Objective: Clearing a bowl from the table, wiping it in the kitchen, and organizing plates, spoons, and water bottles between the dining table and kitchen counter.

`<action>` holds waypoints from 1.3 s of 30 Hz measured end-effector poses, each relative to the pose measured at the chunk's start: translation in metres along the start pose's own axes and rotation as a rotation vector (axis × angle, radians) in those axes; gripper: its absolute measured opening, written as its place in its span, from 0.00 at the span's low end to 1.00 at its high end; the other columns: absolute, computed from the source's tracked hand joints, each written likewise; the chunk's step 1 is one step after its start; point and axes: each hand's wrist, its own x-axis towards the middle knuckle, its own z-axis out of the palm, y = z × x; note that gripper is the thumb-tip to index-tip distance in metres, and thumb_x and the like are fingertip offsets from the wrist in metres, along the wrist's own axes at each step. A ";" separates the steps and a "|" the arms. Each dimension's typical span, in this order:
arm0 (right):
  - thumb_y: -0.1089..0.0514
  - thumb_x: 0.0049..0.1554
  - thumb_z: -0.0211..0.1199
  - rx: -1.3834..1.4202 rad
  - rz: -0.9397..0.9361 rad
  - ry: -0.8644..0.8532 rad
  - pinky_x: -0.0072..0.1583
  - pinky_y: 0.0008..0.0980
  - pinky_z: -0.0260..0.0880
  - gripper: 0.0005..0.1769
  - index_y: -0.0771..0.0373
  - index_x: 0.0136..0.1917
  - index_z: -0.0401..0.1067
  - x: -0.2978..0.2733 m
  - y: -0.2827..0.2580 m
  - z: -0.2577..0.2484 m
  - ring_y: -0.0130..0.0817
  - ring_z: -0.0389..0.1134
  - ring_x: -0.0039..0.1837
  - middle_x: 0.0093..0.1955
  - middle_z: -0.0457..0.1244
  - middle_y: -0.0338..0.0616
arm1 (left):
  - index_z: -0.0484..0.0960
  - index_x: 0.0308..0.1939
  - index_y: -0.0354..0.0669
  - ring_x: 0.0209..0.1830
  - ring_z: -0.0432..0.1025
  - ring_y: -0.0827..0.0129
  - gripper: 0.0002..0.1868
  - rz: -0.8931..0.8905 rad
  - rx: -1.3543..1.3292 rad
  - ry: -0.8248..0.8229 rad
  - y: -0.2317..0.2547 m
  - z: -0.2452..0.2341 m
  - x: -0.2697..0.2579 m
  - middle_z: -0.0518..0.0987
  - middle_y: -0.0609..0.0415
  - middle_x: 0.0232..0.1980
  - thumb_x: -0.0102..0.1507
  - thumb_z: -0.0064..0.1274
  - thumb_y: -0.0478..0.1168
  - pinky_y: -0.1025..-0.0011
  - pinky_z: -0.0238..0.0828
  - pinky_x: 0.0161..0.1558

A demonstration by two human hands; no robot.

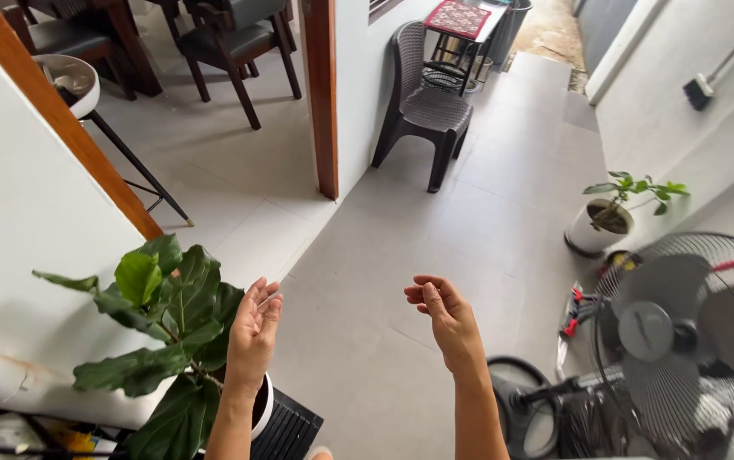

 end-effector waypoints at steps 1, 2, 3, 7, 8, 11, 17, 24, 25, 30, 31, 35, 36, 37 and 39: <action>0.52 0.66 0.51 0.001 0.003 -0.008 0.59 0.34 0.70 0.19 0.66 0.61 0.73 0.017 0.002 0.001 0.32 0.71 0.56 0.52 0.72 0.45 | 0.60 0.74 0.33 0.67 0.69 0.65 0.33 -0.001 0.002 0.008 -0.006 0.002 0.015 0.72 0.44 0.69 0.68 0.49 0.44 0.70 0.63 0.68; 0.52 0.66 0.51 0.003 0.024 -0.013 0.59 0.33 0.70 0.19 0.65 0.61 0.73 0.033 0.005 0.005 0.31 0.71 0.56 0.52 0.72 0.45 | 0.61 0.74 0.34 0.66 0.69 0.65 0.33 0.010 0.017 0.025 -0.012 0.002 0.031 0.72 0.44 0.69 0.68 0.49 0.44 0.70 0.64 0.67; 0.51 0.66 0.51 0.005 0.046 -0.018 0.59 0.33 0.70 0.19 0.65 0.61 0.73 0.049 0.009 0.009 0.31 0.71 0.57 0.52 0.72 0.44 | 0.61 0.74 0.34 0.66 0.70 0.65 0.33 0.021 0.032 0.042 -0.020 0.001 0.047 0.72 0.44 0.68 0.68 0.49 0.44 0.69 0.64 0.66; 0.51 0.66 0.51 -0.014 0.025 -0.009 0.59 0.34 0.70 0.19 0.65 0.60 0.73 0.112 0.010 0.025 0.32 0.71 0.56 0.51 0.72 0.45 | 0.61 0.74 0.34 0.66 0.70 0.65 0.32 0.023 0.000 0.034 -0.028 0.007 0.126 0.73 0.43 0.68 0.68 0.49 0.45 0.69 0.65 0.68; 0.51 0.66 0.51 -0.018 0.034 -0.006 0.60 0.34 0.70 0.19 0.65 0.61 0.73 0.131 0.013 0.028 0.31 0.71 0.57 0.52 0.72 0.44 | 0.62 0.73 0.35 0.66 0.70 0.65 0.32 0.016 -0.008 0.031 -0.031 0.009 0.149 0.73 0.45 0.68 0.68 0.49 0.44 0.69 0.66 0.67; 0.51 0.66 0.51 -0.020 0.017 0.019 0.60 0.34 0.70 0.19 0.65 0.61 0.73 0.186 0.013 0.044 0.31 0.71 0.57 0.52 0.72 0.44 | 0.68 0.69 0.35 0.66 0.70 0.65 0.27 0.019 -0.008 0.001 -0.029 0.016 0.215 0.73 0.44 0.67 0.68 0.50 0.43 0.70 0.67 0.66; 0.51 0.66 0.51 -0.019 0.009 0.044 0.60 0.33 0.71 0.19 0.64 0.60 0.74 0.302 0.013 0.089 0.31 0.72 0.56 0.51 0.72 0.44 | 0.80 0.53 0.33 0.59 0.74 0.72 0.15 0.014 0.063 -0.034 -0.017 0.022 0.338 0.79 0.56 0.64 0.68 0.51 0.42 0.72 0.70 0.62; 0.51 0.66 0.51 0.030 0.030 -0.030 0.60 0.33 0.70 0.19 0.64 0.60 0.73 0.438 0.037 0.140 0.32 0.71 0.57 0.52 0.72 0.45 | 0.85 0.57 0.39 0.53 0.75 0.73 0.17 0.003 0.175 0.077 -0.046 -0.003 0.456 0.83 0.53 0.47 0.71 0.47 0.44 0.71 0.69 0.61; 0.51 0.66 0.51 0.030 0.029 -0.043 0.60 0.33 0.70 0.19 0.64 0.60 0.73 0.461 0.041 0.148 0.32 0.71 0.57 0.52 0.72 0.45 | 0.85 0.57 0.39 0.53 0.75 0.73 0.17 0.004 0.175 0.090 -0.045 -0.005 0.473 0.83 0.53 0.47 0.71 0.47 0.44 0.71 0.69 0.61; 0.50 0.66 0.52 0.083 0.007 -0.150 0.60 0.33 0.70 0.19 0.65 0.60 0.73 0.577 0.057 0.192 0.31 0.71 0.57 0.52 0.72 0.45 | 0.82 0.60 0.41 0.59 0.75 0.71 0.20 -0.042 0.151 0.209 -0.045 -0.012 0.555 0.83 0.53 0.58 0.71 0.42 0.46 0.72 0.67 0.65; 0.50 0.66 0.52 0.083 0.006 -0.176 0.60 0.33 0.70 0.19 0.65 0.60 0.73 0.601 0.053 0.204 0.31 0.71 0.57 0.52 0.72 0.45 | 0.82 0.60 0.41 0.59 0.75 0.71 0.20 -0.039 0.151 0.235 -0.041 -0.013 0.574 0.83 0.53 0.58 0.71 0.42 0.46 0.72 0.67 0.65; 0.50 0.65 0.53 0.071 -0.033 -0.275 0.60 0.33 0.71 0.20 0.65 0.60 0.74 0.693 0.057 0.246 0.32 0.72 0.56 0.51 0.72 0.45 | 0.76 0.64 0.38 0.69 0.71 0.67 0.22 -0.001 0.133 0.289 -0.060 -0.028 0.646 0.79 0.49 0.66 0.70 0.43 0.45 0.70 0.65 0.69; 0.49 0.65 0.54 0.083 -0.044 -0.297 0.59 0.34 0.71 0.20 0.65 0.61 0.74 0.722 0.058 0.255 0.32 0.71 0.56 0.52 0.72 0.45 | 0.74 0.66 0.37 0.70 0.70 0.65 0.23 0.012 0.104 0.313 -0.068 -0.031 0.672 0.78 0.48 0.67 0.70 0.44 0.44 0.69 0.64 0.70; 0.49 0.65 0.54 0.085 -0.065 -0.318 0.59 0.34 0.71 0.20 0.65 0.61 0.74 0.752 0.047 0.263 0.32 0.71 0.56 0.52 0.72 0.45 | 0.74 0.66 0.37 0.70 0.70 0.65 0.23 0.034 0.100 0.333 -0.055 -0.026 0.697 0.78 0.48 0.67 0.70 0.44 0.44 0.69 0.64 0.70; 0.48 0.65 0.53 0.046 -0.046 -0.375 0.61 0.34 0.70 0.21 0.64 0.60 0.75 0.782 0.046 0.279 0.32 0.71 0.57 0.52 0.72 0.45 | 0.73 0.67 0.39 0.71 0.70 0.66 0.23 -0.019 0.085 0.388 -0.046 -0.025 0.716 0.77 0.48 0.68 0.69 0.44 0.44 0.70 0.64 0.70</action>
